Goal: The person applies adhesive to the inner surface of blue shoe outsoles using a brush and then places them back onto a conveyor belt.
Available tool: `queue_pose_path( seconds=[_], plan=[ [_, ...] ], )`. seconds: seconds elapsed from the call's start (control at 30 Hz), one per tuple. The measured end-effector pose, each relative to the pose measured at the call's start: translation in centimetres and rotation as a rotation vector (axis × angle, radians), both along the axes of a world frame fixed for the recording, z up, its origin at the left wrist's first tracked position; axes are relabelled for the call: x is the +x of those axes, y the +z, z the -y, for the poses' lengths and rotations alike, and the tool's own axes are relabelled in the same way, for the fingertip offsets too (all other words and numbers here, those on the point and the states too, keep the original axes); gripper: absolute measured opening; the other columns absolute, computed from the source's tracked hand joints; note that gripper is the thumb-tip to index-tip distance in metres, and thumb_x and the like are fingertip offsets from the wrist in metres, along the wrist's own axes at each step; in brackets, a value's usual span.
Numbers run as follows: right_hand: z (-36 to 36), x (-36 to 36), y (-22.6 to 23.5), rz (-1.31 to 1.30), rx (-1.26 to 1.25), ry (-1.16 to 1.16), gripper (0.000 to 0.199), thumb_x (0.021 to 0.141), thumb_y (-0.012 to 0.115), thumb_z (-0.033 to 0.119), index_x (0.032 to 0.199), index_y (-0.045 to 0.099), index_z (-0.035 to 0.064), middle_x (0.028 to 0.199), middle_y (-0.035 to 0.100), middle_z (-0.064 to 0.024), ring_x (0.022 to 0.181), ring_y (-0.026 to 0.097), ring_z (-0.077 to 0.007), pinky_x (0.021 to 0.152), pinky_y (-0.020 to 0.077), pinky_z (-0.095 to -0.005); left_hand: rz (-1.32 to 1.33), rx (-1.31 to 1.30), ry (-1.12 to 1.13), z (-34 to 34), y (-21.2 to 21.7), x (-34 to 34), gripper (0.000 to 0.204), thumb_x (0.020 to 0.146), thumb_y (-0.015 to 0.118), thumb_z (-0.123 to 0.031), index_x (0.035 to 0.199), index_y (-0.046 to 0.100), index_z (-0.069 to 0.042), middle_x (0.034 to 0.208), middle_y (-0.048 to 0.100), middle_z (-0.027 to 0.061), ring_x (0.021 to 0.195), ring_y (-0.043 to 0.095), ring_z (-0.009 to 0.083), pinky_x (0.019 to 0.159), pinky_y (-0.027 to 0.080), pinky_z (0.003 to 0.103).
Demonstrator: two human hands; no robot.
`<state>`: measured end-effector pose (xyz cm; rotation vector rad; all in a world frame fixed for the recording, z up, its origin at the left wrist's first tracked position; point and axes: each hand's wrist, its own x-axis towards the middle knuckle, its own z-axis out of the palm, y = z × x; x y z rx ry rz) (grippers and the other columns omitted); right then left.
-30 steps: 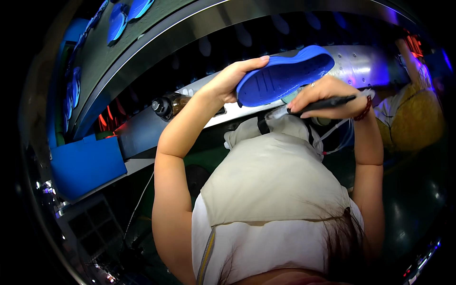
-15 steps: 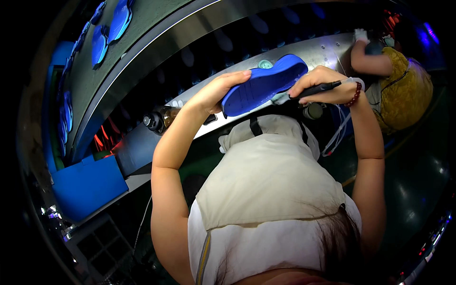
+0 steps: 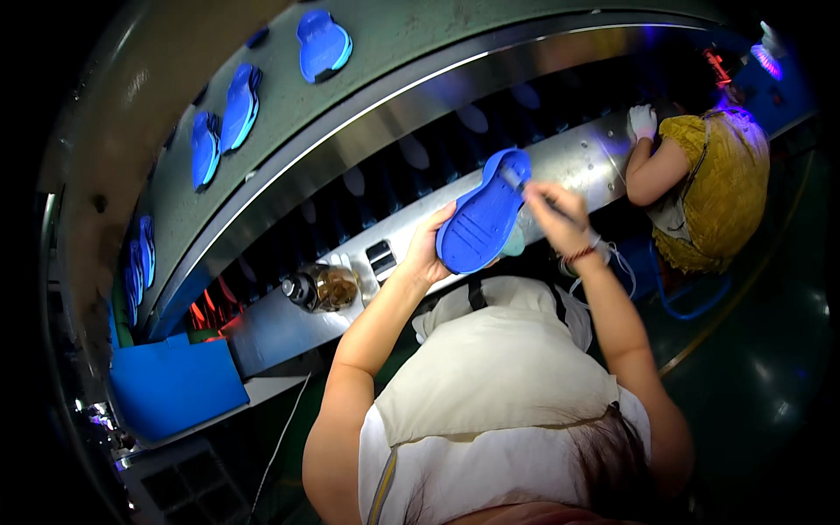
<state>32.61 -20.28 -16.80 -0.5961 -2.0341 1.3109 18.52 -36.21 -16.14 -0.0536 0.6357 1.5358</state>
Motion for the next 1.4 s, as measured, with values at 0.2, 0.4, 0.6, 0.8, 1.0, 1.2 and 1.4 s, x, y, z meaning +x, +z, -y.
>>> queue_pose_path(
  seconds=[0.2,0.4,0.6,0.8,1.0,1.2,1.4],
  plan=[
    [0.2,4.5,1.6,-0.342,-0.717,0.441,0.016,0.080,0.055,0.012,0.084,0.061,-0.0028,0.081,0.063,-0.0115,0.074,0.058,-0.0127,0.066,0.0454,-0.0222,-0.345,0.135,0.080,-1.2,4.6,-1.8,0.052,0.084,0.043,-0.036,0.119,0.040,0.003,0.112,0.051,0.0206,0.097,0.054,0.0331,0.081,0.045,0.048],
    [-2.1,6.4,-1.1,-0.476,-0.921,0.181,0.016,0.084,0.049,0.011,0.091,0.057,-0.0012,0.095,0.059,-0.0182,0.085,0.058,-0.0196,0.069,0.0475,-0.0261,-0.282,0.429,0.393,-10.4,12.5,-5.9,0.054,0.087,0.025,-0.040,0.124,0.032,-0.001,0.119,0.042,0.0228,0.101,0.047,0.0423,0.075,0.043,0.060],
    [-2.1,5.8,-2.0,-0.472,-1.015,0.120,0.013,0.085,0.049,0.012,0.085,0.058,0.0034,0.094,0.060,-0.0101,0.084,0.056,-0.0129,0.068,0.0449,-0.0226,0.018,0.334,0.561,-19.1,11.4,-11.4,0.073,0.084,0.030,-0.051,0.131,0.014,0.002,0.134,0.023,0.0195,0.124,0.025,0.0329,0.101,0.021,0.048],
    [-5.9,5.9,-2.9,-0.474,-1.073,-0.045,0.013,0.084,0.050,0.010,0.088,0.058,0.0004,0.093,0.060,-0.0148,0.081,0.058,-0.0160,0.066,0.0464,-0.0251,-1.008,-0.197,0.255,-29.6,12.8,-9.2,0.088,0.069,0.063,-0.035,0.135,0.012,-0.009,0.138,0.012,0.0199,0.127,0.018,0.0293,0.101,0.018,0.038],
    [-9.2,5.1,-3.6,-0.373,-1.221,-0.021,0.015,0.084,0.051,0.014,0.090,0.059,0.0022,0.094,0.060,-0.0068,0.082,0.054,-0.0106,0.068,0.0446,-0.0222,-2.363,-0.715,0.414,-40.0,5.7,-23.8,0.071,0.062,0.068,-0.041,0.120,0.044,-0.007,0.119,0.045,0.0196,0.111,0.042,0.0340,0.095,0.031,0.039],
    [-12.6,7.9,-5.4,-0.333,-1.382,-0.171,0.017,0.083,0.053,0.013,0.091,0.058,-0.0009,0.092,0.060,-0.0086,0.073,0.056,-0.0110,0.064,0.0464,-0.0220,-2.427,-0.714,0.011,-44.5,-0.9,-23.9,0.046,0.074,0.060,-0.038,0.103,0.054,-0.002,0.104,0.055,0.0192,0.102,0.049,0.0324,0.094,0.031,0.044],
    [-14.7,10.0,-6.6,-0.340,-1.385,-0.228,0.018,0.083,0.053,0.015,0.091,0.058,-0.0004,0.093,0.060,-0.0080,0.074,0.055,-0.0099,0.063,0.0453,-0.0219,-2.376,-0.440,0.057,-46.6,0.6,-18.8,0.042,0.074,0.062,-0.033,0.102,0.055,-0.002,0.100,0.056,0.0217,0.096,0.052,0.0356,0.088,0.037,0.042]
  ],
)
